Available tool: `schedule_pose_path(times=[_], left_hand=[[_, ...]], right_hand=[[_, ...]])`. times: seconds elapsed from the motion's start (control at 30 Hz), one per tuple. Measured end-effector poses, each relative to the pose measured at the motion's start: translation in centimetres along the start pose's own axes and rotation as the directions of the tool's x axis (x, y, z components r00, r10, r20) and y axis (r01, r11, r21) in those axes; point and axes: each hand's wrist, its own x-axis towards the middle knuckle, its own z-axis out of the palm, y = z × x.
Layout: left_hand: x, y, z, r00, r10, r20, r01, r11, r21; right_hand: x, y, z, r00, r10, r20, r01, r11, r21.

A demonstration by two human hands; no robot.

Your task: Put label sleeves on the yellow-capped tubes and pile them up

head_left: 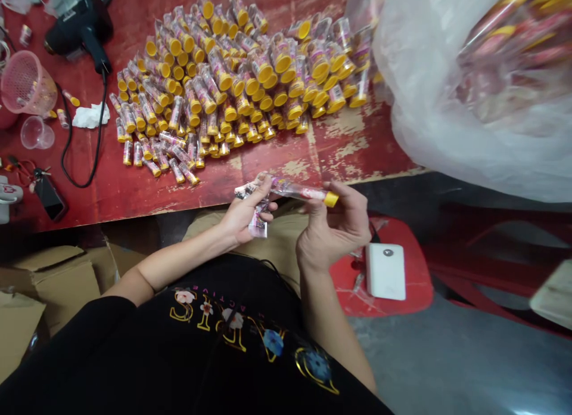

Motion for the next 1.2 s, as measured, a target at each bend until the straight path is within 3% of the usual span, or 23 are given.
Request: schedule_pose_path(times=[0.2, 0.4, 0.63, 0.73, 0.9, 1.07, 1.2], left_hand=[[-0.7, -0.1, -0.5, 0.988, 0.150, 0.045, -0.154, 0.982, 0.109], [0.1, 0.4, -1.0, 0.949, 0.316, -0.010, -0.310, 0.936, 0.166], [0.2, 1.6, -0.1, 0.950, 0.294, 0.107, -0.308, 0.937, 0.167], [-0.5, 1.2, -0.1, 0.947, 0.296, 0.128, -0.318, 0.920, 0.228], [-1.0, 1.9, -0.4, 0.915, 0.380, 0.139, -0.404, 0.860, 0.311], [-0.9, 2.6, -0.9, 0.915, 0.350, 0.200, -0.399, 0.853, 0.336], [-1.1, 1.6, -1.3, 0.907, 0.342, 0.245, -0.410, 0.850, 0.332]], right_hand=[[-1.1, -0.7, -0.9, 0.955, -0.168, 0.245, 0.199, 0.974, -0.109], [-0.9, 0.2, -0.2, 0.959, -0.175, 0.223, 0.192, 0.979, -0.059], [-0.9, 0.3, 0.8, 0.947, -0.232, 0.220, 0.254, 0.964, -0.077], [-0.4, 0.3, 0.7, 0.906, -0.300, 0.300, 0.344, 0.933, -0.106], [0.3, -0.2, 0.0, 0.785, -0.347, 0.513, 0.440, 0.895, -0.068], [0.0, -0.6, 0.0, 0.839, -0.271, 0.472, 0.355, 0.930, -0.096], [-0.6, -0.8, 1.0, 0.910, -0.260, 0.324, 0.295, 0.953, -0.066]])
